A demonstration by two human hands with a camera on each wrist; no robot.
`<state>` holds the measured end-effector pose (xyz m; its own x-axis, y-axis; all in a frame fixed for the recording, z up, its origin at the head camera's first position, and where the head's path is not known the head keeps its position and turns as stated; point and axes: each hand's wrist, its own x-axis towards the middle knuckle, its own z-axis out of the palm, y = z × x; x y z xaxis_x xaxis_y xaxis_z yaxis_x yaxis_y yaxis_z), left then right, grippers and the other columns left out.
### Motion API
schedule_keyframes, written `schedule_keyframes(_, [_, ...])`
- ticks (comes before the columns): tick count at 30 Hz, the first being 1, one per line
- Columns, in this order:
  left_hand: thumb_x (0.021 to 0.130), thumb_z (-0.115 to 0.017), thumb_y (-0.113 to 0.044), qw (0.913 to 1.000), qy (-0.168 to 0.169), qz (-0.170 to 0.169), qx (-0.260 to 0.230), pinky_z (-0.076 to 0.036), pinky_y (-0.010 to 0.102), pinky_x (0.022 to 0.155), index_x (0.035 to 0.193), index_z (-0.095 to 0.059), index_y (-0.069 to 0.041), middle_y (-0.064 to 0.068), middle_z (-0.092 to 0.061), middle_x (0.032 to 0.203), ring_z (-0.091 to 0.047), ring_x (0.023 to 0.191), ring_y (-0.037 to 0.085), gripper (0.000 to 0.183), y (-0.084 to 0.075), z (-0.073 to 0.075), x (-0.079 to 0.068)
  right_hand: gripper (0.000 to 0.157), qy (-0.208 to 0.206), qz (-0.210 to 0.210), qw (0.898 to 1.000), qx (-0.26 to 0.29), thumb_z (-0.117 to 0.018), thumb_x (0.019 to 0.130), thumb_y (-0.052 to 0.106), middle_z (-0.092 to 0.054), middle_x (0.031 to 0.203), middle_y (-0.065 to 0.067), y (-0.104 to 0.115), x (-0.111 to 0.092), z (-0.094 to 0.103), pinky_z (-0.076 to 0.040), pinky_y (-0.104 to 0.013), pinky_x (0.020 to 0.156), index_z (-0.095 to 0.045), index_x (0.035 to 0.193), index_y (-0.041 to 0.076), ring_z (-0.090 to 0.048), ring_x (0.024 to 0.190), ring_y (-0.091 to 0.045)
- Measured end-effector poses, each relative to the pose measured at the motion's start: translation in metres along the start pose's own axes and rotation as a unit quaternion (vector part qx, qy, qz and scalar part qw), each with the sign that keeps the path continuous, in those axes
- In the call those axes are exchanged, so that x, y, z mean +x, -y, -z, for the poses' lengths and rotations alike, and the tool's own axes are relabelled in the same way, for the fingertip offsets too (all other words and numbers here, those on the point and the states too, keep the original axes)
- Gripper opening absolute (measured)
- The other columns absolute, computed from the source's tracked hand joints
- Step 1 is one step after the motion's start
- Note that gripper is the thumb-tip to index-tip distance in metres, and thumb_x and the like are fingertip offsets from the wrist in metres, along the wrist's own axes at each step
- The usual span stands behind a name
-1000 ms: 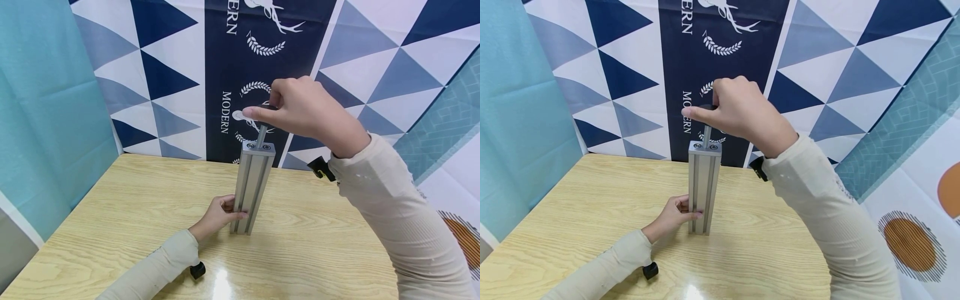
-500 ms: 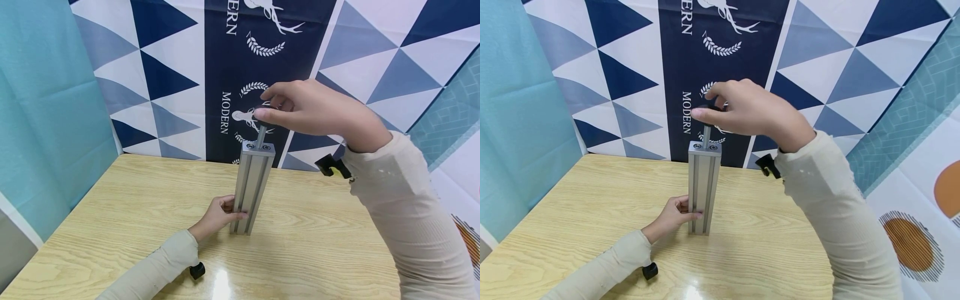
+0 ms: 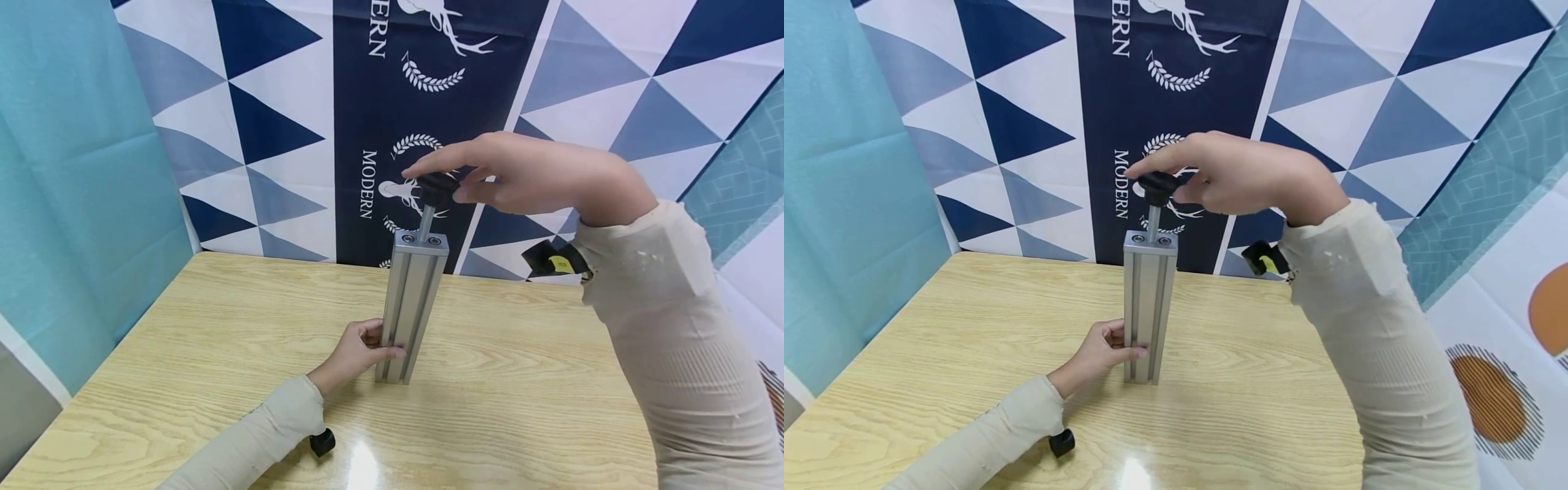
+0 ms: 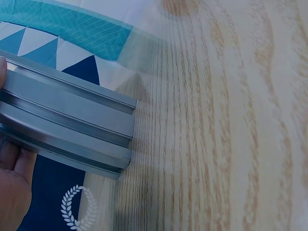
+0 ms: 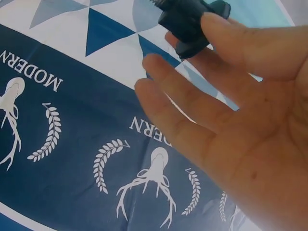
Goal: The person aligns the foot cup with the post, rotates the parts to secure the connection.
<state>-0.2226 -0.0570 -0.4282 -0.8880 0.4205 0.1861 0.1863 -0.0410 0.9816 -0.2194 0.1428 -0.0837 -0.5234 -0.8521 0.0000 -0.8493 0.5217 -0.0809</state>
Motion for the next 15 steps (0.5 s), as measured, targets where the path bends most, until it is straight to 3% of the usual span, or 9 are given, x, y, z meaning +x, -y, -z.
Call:
schedule_keyframes(6, [0.081,-0.078,-0.018,1.0000,0.002,-0.002,-0.005,-0.055,0.030,0.085,0.127,-0.061,-0.008,0.011,-0.069,0.112,-0.067,0.098,0.015,0.051,0.001,0.000,0.000,0.056,-0.030,0.009,0.999,-0.010,-0.050,0.093,-0.010,-0.057,0.133,0.000,-0.002,0.001,-0.003,-0.053,-0.035,0.085,-0.049,0.141,0.018,-0.057,0.104,-0.015])
schedule_keyframes(8, [0.081,-0.078,-0.017,1.0000,0.002,0.000,-0.007,-0.055,0.030,0.085,0.127,-0.061,-0.007,0.011,-0.069,0.112,-0.067,0.098,0.015,0.050,0.001,0.000,-0.001,0.049,-0.045,0.001,0.999,-0.018,-0.054,0.094,-0.004,-0.064,0.108,-0.002,0.000,0.001,-0.004,-0.051,-0.030,0.076,-0.052,0.139,0.017,-0.058,0.091,-0.013])
schedule_keyframes(11, [0.082,-0.076,-0.011,1.0000,0.003,0.007,-0.006,-0.055,0.029,0.085,0.126,-0.061,-0.004,0.013,-0.069,0.111,-0.067,0.096,0.013,0.047,-0.011,-0.001,-0.004,0.041,-0.065,-0.029,0.997,-0.020,-0.061,0.094,0.009,-0.059,0.083,-0.001,0.004,0.001,-0.005,-0.048,-0.030,0.070,-0.057,0.135,0.014,-0.056,0.078,-0.013])
schedule_keyframes(13, [0.082,-0.075,-0.006,0.9999,0.003,0.012,-0.007,-0.055,0.028,0.085,0.126,-0.061,-0.002,0.014,-0.069,0.111,-0.066,0.095,0.011,0.046,-0.019,-0.002,-0.006,0.038,-0.078,-0.061,0.995,-0.013,-0.065,0.093,0.020,-0.056,0.077,-0.002,0.006,0.002,-0.006,-0.048,-0.029,0.072,-0.060,0.130,0.010,-0.057,0.077,-0.013])
schedule_keyframes(15, [0.082,-0.074,-0.003,0.9999,0.005,0.014,-0.007,-0.055,0.028,0.085,0.125,-0.061,0.000,0.016,-0.069,0.110,-0.066,0.094,0.010,0.044,-0.027,-0.004,-0.008,0.039,-0.095,-0.098,0.991,-0.002,-0.068,0.091,0.029,-0.063,0.084,-0.003,0.009,0.003,-0.008,-0.049,-0.031,0.075,-0.064,0.123,0.007,-0.058,0.078,-0.014])
